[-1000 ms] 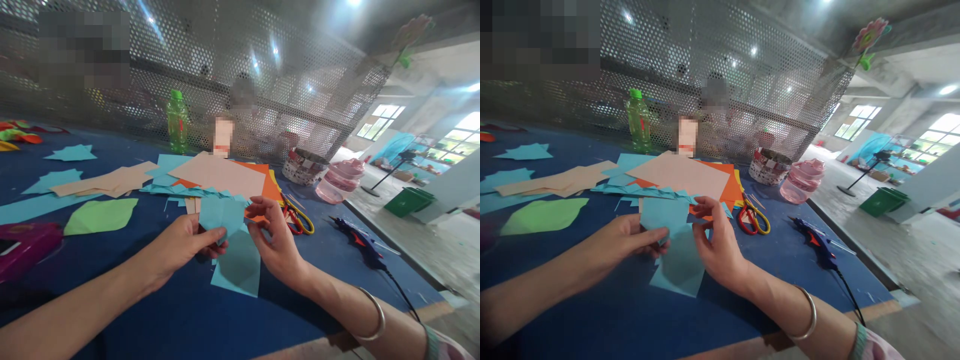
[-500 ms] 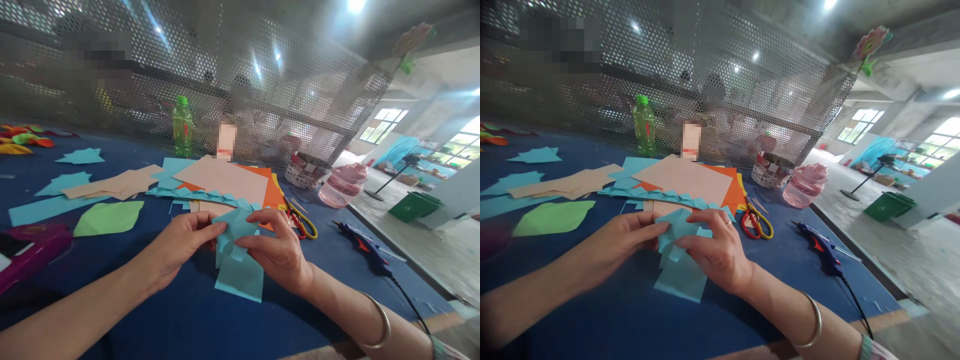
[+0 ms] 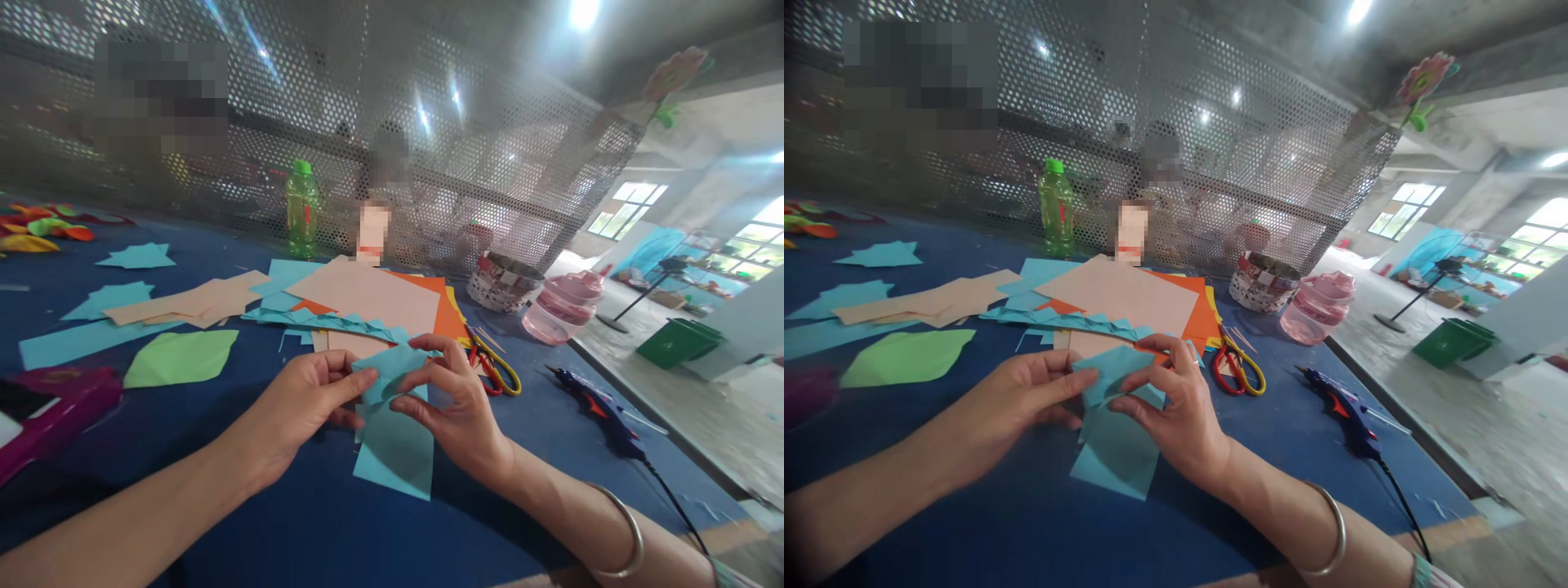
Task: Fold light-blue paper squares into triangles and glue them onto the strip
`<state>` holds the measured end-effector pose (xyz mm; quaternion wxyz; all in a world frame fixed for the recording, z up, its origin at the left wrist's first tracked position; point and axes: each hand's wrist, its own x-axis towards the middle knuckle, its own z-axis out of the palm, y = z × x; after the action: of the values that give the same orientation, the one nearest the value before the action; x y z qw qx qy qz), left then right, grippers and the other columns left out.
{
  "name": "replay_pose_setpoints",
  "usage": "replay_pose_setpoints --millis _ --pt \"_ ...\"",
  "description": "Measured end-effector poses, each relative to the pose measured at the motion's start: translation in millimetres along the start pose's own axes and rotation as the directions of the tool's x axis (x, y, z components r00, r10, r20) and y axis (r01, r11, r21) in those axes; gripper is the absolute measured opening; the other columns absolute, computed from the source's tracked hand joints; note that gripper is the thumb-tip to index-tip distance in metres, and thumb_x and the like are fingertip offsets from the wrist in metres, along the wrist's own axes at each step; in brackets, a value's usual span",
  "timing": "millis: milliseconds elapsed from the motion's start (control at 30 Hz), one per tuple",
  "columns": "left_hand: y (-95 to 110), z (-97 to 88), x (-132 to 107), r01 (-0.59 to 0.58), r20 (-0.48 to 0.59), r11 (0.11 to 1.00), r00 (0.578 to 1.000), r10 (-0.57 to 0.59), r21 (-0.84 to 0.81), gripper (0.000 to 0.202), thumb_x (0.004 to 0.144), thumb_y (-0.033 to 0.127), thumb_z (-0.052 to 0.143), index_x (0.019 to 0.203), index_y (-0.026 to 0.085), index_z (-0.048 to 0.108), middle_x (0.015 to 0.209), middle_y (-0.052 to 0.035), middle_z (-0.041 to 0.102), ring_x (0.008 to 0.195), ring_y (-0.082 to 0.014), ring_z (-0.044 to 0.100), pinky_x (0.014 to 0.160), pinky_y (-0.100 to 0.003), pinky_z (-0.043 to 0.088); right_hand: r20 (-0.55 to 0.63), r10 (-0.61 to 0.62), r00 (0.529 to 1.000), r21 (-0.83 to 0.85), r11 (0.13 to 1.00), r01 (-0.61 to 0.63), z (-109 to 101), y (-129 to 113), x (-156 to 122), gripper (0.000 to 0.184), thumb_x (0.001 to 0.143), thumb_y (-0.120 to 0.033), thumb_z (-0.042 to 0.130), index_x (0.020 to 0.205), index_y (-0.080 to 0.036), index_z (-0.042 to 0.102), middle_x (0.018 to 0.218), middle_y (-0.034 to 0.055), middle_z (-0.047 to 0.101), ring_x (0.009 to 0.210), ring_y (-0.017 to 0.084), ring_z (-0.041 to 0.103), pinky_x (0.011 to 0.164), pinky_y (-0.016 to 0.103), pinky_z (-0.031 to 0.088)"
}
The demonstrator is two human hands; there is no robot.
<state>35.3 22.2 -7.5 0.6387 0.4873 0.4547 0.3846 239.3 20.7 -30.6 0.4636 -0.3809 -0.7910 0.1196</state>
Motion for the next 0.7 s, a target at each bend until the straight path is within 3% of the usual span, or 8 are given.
replay_pose_setpoints --millis 133,233,367,467,700 --pt "-0.7 1.1 -2.4 0.003 0.015 1.0 1.0 -0.003 -0.01 0.04 0.061 0.051 0.086 0.072 0.018 0.066 0.075 0.0 0.061 0.067 -0.0125 0.051 0.058 -0.023 0.052 0.018 0.149 0.989 0.126 0.981 -0.15 1.9 -2.3 0.8 0.02 0.077 -0.03 0.082 0.084 -0.022 0.066 0.116 0.0077 0.06 0.115 0.024 0.058 0.099 0.04 0.046" --pt "-1.8 2.3 -2.8 -0.003 0.003 1.0 1.0 0.003 -0.017 0.04 0.06 0.051 0.086 0.072 0.017 0.067 0.071 0.0011 0.058 0.067 -0.0122 0.051 0.06 -0.022 0.053 0.042 0.189 0.981 0.186 0.963 -0.194 3.4 -3.1 0.7 0.018 0.079 -0.028 0.081 0.08 -0.021 0.064 0.113 0.0067 0.061 0.115 0.023 0.058 0.099 0.038 0.045" --pt "-2.5 2.8 -1.8 -0.022 -0.02 0.998 1.0 0.021 -0.057 0.039 0.061 0.051 0.087 0.075 0.018 0.071 0.076 -0.0001 0.062 0.072 -0.013 0.055 0.063 -0.022 0.055 0.036 0.165 0.986 0.181 0.969 -0.169 3.6 -2.9 0.5 0.013 0.08 -0.026 0.079 0.079 -0.021 0.068 0.108 0.0065 0.061 0.118 0.023 0.055 0.1 0.037 0.044" --pt "-2.3 1.9 -1.3 -0.03 -0.035 0.996 0.999 0.027 -0.079 0.037 0.063 0.05 0.086 0.076 0.018 0.072 0.078 -0.0009 0.064 0.071 -0.0131 0.057 0.063 -0.022 0.056 0.029 0.098 0.995 0.17 0.98 -0.102 2.8 -1.7 -0.3 0.013 0.079 -0.028 0.081 0.089 -0.023 0.073 0.112 0.0074 0.058 0.118 0.023 0.055 0.1 0.036 0.046" --pt "-2.4 2.6 -2.0 -0.046 -0.037 0.991 0.998 0.042 -0.124 0.033 0.066 0.046 0.085 0.076 0.018 0.071 0.078 -0.0013 0.066 0.073 -0.0145 0.06 0.058 -0.02 0.055 0.048 0.018 0.999 0.163 0.986 -0.026 2.2 1.2 -1.8 0.007 0.082 -0.028 0.078 0.085 -0.022 0.077 0.12 0.008 0.053 0.094 0.017 0.063 0.086 0.032 0.053"
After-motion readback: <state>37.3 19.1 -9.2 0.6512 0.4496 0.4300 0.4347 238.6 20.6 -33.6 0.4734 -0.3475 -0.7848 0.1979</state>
